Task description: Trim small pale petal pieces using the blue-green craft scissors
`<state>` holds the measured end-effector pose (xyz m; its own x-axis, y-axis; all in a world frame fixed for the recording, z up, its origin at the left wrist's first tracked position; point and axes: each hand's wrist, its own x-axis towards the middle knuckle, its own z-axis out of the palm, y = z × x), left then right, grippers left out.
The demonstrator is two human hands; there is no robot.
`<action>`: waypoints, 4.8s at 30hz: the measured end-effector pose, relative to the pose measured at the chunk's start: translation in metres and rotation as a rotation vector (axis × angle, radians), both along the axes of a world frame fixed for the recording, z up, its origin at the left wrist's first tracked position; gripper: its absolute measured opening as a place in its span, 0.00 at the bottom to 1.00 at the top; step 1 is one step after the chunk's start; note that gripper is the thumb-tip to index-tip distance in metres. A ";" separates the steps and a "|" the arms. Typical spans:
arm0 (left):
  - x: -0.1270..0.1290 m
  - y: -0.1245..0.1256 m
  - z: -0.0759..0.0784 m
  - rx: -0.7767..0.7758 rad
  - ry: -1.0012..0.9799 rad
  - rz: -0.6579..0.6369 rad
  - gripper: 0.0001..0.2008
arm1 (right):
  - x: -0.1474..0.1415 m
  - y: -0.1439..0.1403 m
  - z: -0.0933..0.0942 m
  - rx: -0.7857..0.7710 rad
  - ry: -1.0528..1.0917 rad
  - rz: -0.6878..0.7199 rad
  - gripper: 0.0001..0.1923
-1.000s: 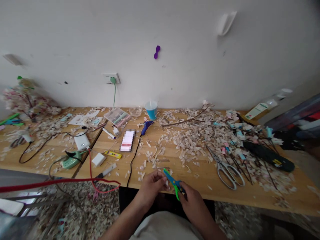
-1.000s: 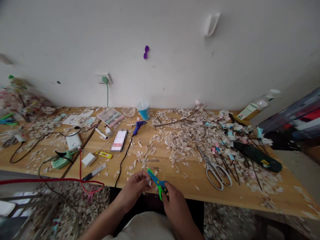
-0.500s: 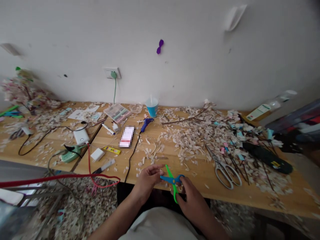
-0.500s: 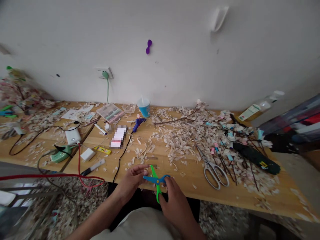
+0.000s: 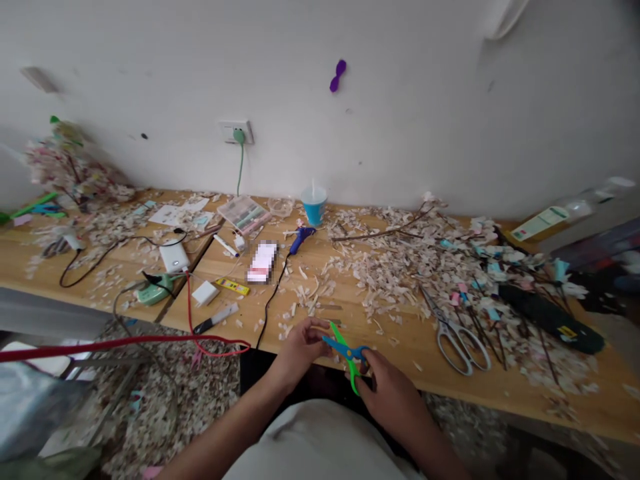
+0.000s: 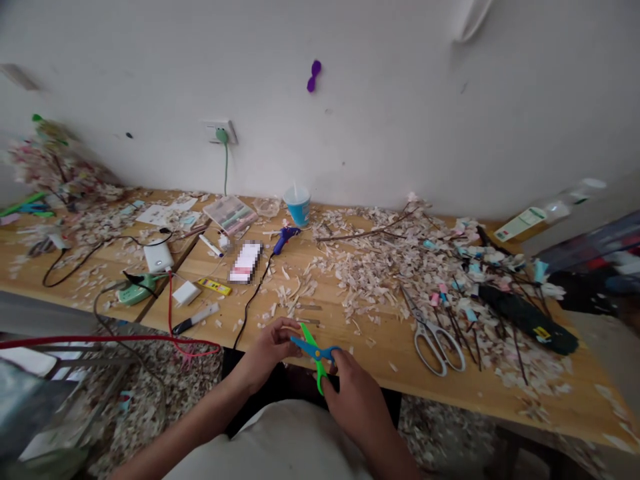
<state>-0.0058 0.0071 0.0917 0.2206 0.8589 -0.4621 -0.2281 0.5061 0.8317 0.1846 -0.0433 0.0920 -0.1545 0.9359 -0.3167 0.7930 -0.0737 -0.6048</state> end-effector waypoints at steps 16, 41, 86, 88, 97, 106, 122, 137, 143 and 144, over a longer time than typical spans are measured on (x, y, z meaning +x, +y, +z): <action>-0.003 0.000 0.004 0.212 0.129 -0.064 0.11 | -0.002 -0.001 0.002 -0.060 0.029 0.007 0.13; 0.005 0.002 0.001 0.082 -0.025 0.133 0.21 | -0.006 -0.005 -0.007 -0.109 0.105 -0.050 0.14; 0.009 -0.004 -0.010 0.210 0.005 0.153 0.19 | -0.012 -0.004 -0.001 -0.115 0.081 -0.053 0.12; 0.009 -0.004 -0.009 0.227 0.047 0.141 0.18 | -0.011 -0.005 -0.002 -0.117 0.077 -0.052 0.12; 0.002 0.005 -0.007 0.272 0.165 -0.056 0.17 | -0.006 -0.005 0.002 -0.103 0.059 -0.041 0.12; -0.008 0.020 0.004 0.305 0.167 -0.252 0.18 | -0.004 -0.009 0.012 -0.094 0.019 -0.003 0.09; -0.015 0.026 0.027 0.276 0.122 -0.213 0.17 | 0.014 -0.022 -0.009 -0.119 0.147 -0.194 0.20; -0.003 0.004 0.034 0.418 0.544 -0.264 0.09 | -0.006 -0.014 0.012 -0.101 0.112 -0.007 0.12; -0.002 0.006 0.035 0.434 0.630 -0.303 0.10 | -0.002 -0.015 0.011 -0.099 0.012 0.005 0.11; -0.003 0.007 0.035 0.436 0.626 -0.316 0.11 | 0.000 -0.015 0.011 -0.100 0.001 0.006 0.11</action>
<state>-0.0090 0.0139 0.1264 0.2940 0.9304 -0.2190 0.4419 0.0709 0.8942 0.1846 -0.0582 0.1031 -0.1605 0.8987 -0.4082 0.7927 -0.1290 -0.5958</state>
